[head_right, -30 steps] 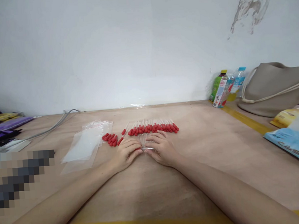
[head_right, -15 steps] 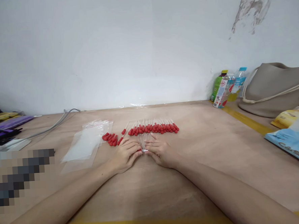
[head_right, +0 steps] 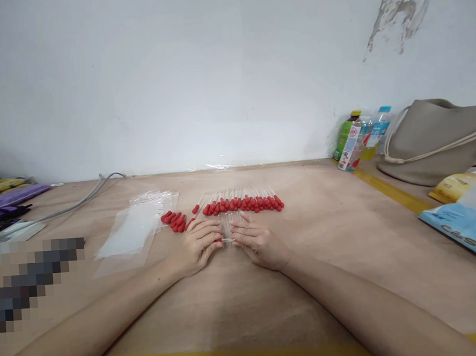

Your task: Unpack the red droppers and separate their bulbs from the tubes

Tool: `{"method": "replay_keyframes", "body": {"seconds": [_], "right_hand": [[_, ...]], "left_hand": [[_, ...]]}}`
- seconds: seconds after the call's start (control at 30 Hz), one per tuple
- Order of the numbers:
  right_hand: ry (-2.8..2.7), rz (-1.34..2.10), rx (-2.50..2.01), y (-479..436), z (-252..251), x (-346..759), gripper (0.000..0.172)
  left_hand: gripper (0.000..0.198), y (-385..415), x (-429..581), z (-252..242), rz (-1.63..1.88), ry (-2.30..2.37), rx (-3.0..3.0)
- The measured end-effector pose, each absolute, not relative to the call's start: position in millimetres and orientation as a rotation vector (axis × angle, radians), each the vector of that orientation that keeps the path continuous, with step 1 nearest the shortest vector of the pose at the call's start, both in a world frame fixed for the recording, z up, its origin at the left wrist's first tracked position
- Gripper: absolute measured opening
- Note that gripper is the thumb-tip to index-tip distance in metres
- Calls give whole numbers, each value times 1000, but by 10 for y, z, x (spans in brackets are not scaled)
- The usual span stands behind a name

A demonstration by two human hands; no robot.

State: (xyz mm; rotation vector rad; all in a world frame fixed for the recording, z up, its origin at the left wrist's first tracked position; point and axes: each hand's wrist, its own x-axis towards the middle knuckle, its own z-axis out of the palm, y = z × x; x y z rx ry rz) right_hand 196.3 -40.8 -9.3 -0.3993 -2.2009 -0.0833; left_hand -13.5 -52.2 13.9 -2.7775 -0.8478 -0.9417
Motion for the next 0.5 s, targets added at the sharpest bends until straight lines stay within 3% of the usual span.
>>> {"method": "replay_keyframes", "body": {"seconds": [0.17,0.37,0.5], "right_hand": [[-2126,-64,-445,-391,-62,2039,21],[-1948,-110,-996,-286,-108,2089,22],[-1930,-179,-1238,-253,-135,2053,26]], "left_hand": [[14,-508,-235,110,-1035,-933,-2707],[20,-339,-623,230,-1202,-1429,-2342],[23,-219,-839,342,-1087,-1744,-2181]]}}
